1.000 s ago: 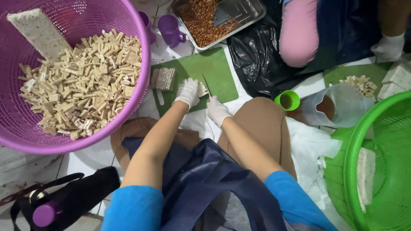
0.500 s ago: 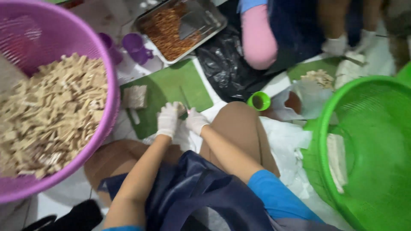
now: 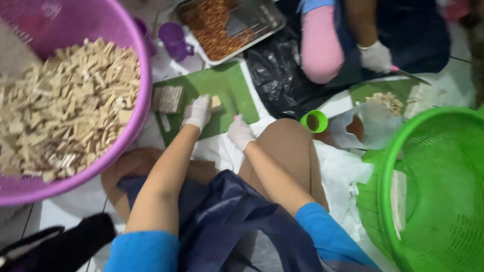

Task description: Slicing rectangular food blocks into thin strips using a knife on a cutting board

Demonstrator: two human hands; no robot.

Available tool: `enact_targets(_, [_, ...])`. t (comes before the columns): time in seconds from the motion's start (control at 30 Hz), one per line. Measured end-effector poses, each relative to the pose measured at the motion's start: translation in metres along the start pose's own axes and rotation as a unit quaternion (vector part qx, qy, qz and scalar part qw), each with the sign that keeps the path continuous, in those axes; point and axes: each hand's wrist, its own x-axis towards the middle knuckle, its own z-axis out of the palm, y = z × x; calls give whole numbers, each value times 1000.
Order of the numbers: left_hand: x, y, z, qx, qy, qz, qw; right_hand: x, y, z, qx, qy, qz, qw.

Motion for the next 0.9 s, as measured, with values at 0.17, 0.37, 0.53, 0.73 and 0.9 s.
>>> enact_targets(0.17, [9, -9, 27, -76, 15, -32, 996, -13, -11, 0, -50, -17, 35, 998])
enact_targets(0.37, [3, -8, 12, -71, 21, -14, 997, 15, 5, 23, -70, -41, -9, 997])
enact_targets(0.53, [-5, 2, 1, -107, 15, -73, 991, 13, 3, 19, -51, -50, -8, 997])
enact_targets(0.73, [-74, 12, -86, -139, 133, -73, 979, 21, 4, 17, -32, -22, 4, 999])
enact_targets(0.9, [-77, 0, -73, -119, 110, -26, 987, 30, 13, 24, 4, 19, 5, 1000])
